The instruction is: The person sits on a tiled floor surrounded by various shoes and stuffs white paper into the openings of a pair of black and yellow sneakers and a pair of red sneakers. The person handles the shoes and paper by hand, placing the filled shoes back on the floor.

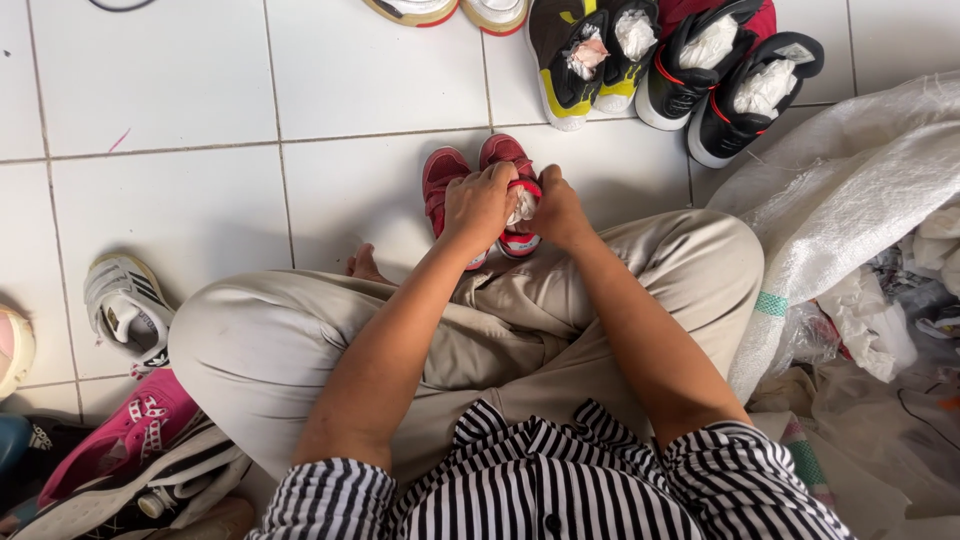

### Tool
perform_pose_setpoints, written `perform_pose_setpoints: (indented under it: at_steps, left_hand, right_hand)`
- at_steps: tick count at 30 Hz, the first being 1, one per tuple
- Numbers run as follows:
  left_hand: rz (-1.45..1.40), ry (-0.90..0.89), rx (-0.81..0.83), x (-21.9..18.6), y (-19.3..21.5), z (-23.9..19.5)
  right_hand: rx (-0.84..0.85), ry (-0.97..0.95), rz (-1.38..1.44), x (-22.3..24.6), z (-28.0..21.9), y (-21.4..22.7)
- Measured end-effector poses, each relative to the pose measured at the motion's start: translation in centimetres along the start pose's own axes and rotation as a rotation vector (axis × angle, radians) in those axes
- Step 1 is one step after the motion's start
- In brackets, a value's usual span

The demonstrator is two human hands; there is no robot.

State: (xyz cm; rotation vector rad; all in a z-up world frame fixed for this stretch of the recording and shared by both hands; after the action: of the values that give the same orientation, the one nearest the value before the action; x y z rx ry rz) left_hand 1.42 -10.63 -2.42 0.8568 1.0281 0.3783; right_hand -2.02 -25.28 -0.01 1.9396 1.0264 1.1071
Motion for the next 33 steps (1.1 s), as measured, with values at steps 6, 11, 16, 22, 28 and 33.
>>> perform_pose_setpoints:
  at_steps: [6,11,16,22,28,33]
  left_hand:
    - [-0.083,0.111,0.11,0.3,0.7,0.0]
    - [-0.063,0.109,0.146,-0.2,1.0,0.3]
    - [0.023,0.061,0.156,-0.9,1.4,-0.1]
    - [0.123,0.017,0.131,-3.3,3.6,-1.1]
    - [0.219,-0.038,-0.076,-2.6,1.3,-1.5]
    - [0.305,-0.187,-0.307,-2.8,1.5,-1.2]
  right_hand:
    - [0.134,0.007,0.212,-1.6,0.0,-0.2]
    - [-0.029,0.006,-0.045,-1.0,1.6,-2.1]
    - [-0.044,0.021,-0.124,0.6,0.1,-1.2]
    - [0.02,-0.014,0.205,-2.5,-0.3,-1.0]
    - [-0.119,0.055,0.292,-3.4,-1.4,0.9]
    - [-0.478,0.265,-0.117,-0.6,-2.3,-1.4]
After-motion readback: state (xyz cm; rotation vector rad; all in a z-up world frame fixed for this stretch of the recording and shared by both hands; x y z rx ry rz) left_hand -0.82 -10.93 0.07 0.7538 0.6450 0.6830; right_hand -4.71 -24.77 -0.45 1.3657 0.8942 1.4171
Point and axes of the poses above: each hand's wrist, its own z-axis towards the middle knuckle, its own y-axis out of the back of the hand, x = y × z, the point moved 4 cm from there along z, towards the middle knuckle, and after that the axes turned 13 degrees about -z, right-handed, at the moved point
